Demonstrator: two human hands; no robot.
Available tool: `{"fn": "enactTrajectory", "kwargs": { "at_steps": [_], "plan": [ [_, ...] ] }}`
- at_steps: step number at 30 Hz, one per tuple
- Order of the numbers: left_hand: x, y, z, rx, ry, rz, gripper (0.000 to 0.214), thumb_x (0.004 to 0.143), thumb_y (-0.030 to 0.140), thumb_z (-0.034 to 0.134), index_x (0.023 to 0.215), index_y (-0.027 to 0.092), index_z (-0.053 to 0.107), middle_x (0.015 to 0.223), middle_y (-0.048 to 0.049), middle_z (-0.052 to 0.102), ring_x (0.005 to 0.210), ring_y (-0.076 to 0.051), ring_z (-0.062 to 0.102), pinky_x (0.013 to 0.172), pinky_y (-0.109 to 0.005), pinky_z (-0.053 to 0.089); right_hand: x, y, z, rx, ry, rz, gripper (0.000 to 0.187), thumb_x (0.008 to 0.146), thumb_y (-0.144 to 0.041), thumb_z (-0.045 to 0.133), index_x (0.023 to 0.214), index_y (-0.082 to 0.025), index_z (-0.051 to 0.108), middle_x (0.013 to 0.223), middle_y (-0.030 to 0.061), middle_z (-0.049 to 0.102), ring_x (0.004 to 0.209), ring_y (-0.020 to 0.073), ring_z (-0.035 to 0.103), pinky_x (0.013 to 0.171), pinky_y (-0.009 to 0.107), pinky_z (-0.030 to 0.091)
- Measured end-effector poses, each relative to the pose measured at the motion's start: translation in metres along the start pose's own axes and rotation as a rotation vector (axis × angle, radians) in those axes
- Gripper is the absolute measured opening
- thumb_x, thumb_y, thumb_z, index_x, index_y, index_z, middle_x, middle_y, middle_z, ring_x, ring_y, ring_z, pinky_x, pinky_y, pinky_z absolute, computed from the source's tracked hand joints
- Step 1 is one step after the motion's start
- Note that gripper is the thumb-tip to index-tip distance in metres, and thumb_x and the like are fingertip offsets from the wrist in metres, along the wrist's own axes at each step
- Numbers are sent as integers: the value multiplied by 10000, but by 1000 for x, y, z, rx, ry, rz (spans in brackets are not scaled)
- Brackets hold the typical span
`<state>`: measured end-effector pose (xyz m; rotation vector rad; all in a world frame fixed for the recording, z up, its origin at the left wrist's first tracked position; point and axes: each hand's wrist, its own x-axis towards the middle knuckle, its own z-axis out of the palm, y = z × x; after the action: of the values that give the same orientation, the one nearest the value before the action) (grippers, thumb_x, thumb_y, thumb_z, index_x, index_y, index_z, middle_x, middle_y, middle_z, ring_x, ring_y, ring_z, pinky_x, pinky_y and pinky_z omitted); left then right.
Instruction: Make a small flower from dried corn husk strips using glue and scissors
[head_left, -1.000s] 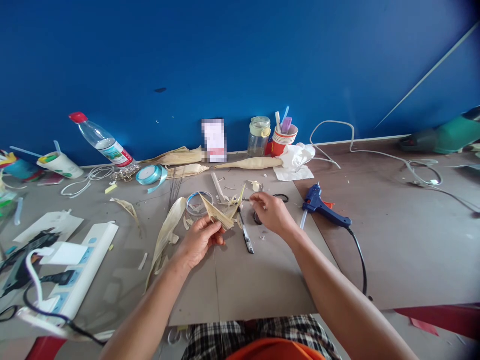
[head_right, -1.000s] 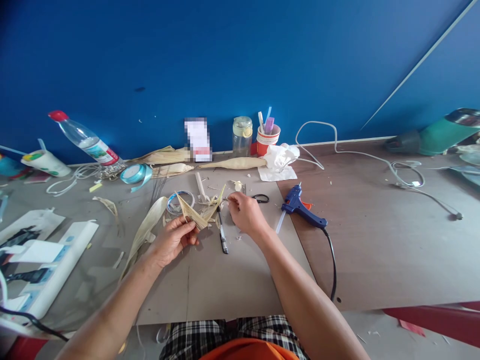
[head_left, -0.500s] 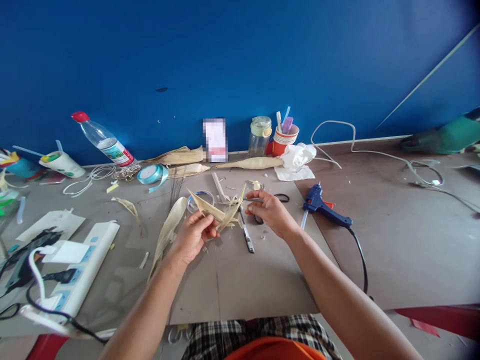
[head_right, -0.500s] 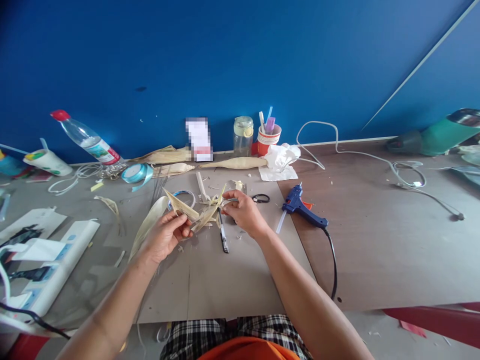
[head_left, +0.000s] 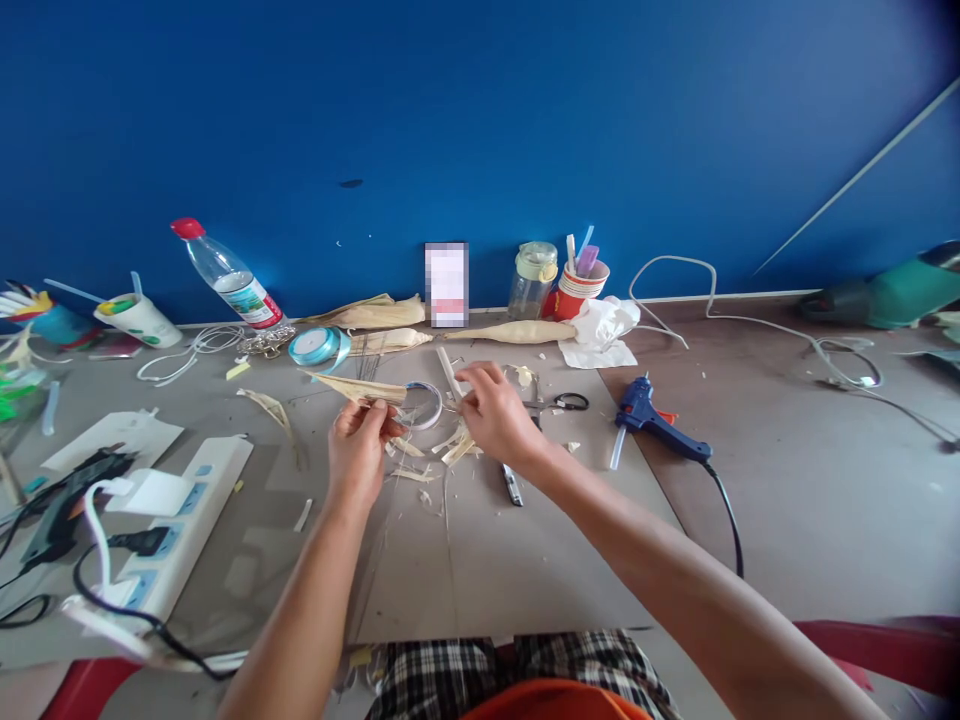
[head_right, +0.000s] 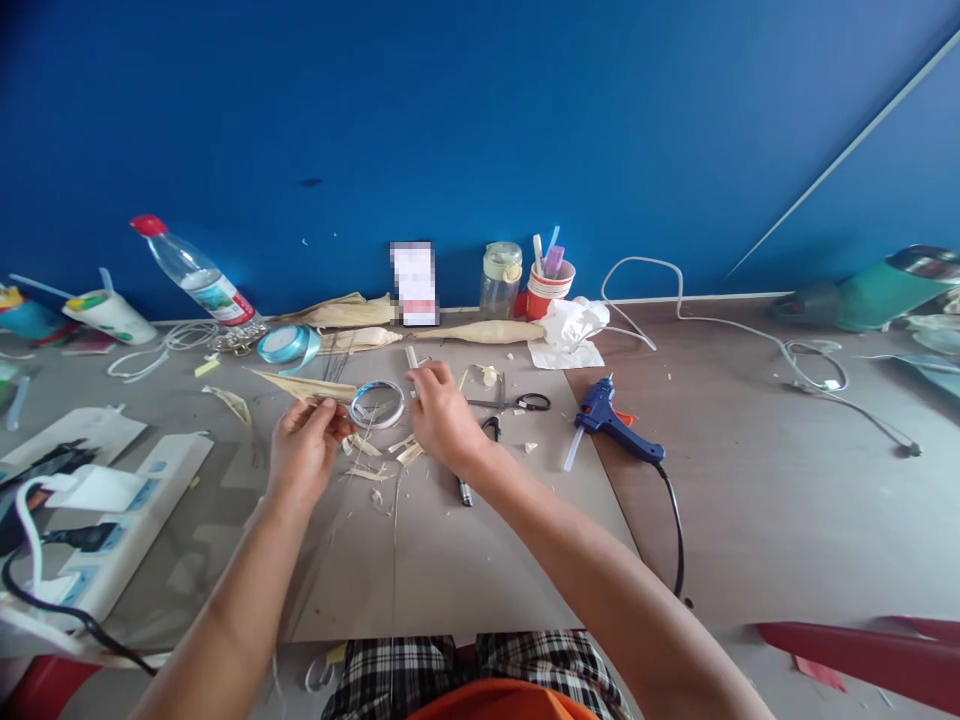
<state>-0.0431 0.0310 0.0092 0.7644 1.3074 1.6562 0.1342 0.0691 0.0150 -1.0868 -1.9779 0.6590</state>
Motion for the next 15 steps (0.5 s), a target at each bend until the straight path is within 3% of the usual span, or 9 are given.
{"fn": "enactTrajectory", "kwargs": {
  "at_steps": [3, 8, 12, 15],
  "plan": [
    [4, -5, -1, 8, 31, 5, 188, 646, 291, 678, 684, 164, 544, 590, 49, 577, 446, -68, 509, 523, -226, 455, 29, -5, 24, -140, -43, -61, 405, 746, -23, 396, 1128, -99, 505, 1167, 174, 455, 994, 225, 547, 823, 332, 469],
    [7, -10, -3, -3, 46, 11, 187, 645, 296, 667, 666, 163, 537, 582, 45, 581, 431, -68, 506, 523, -234, 455, 61, -10, 51, -297, -154, -61, 398, 741, -41, 424, 1123, -104, 517, 1158, 161, 497, 984, 217, 555, 800, 303, 467],
    [8, -11, -4, -30, 47, 17, 181, 644, 288, 667, 663, 164, 536, 577, 45, 574, 434, -71, 512, 519, -237, 456, 69, -10, 57, -346, -276, -94, 291, 747, -61, 453, 988, -134, 598, 993, 120, 618, 869, 212, 595, 743, 285, 464],
    [9, -9, -5, -58, 53, 7, 195, 633, 281, 678, 658, 160, 527, 580, 43, 578, 426, -68, 507, 517, -242, 461, 66, -7, 51, -346, -263, -78, 250, 770, -91, 457, 948, -142, 625, 963, 114, 646, 848, 214, 603, 729, 284, 454]
  ]
}}
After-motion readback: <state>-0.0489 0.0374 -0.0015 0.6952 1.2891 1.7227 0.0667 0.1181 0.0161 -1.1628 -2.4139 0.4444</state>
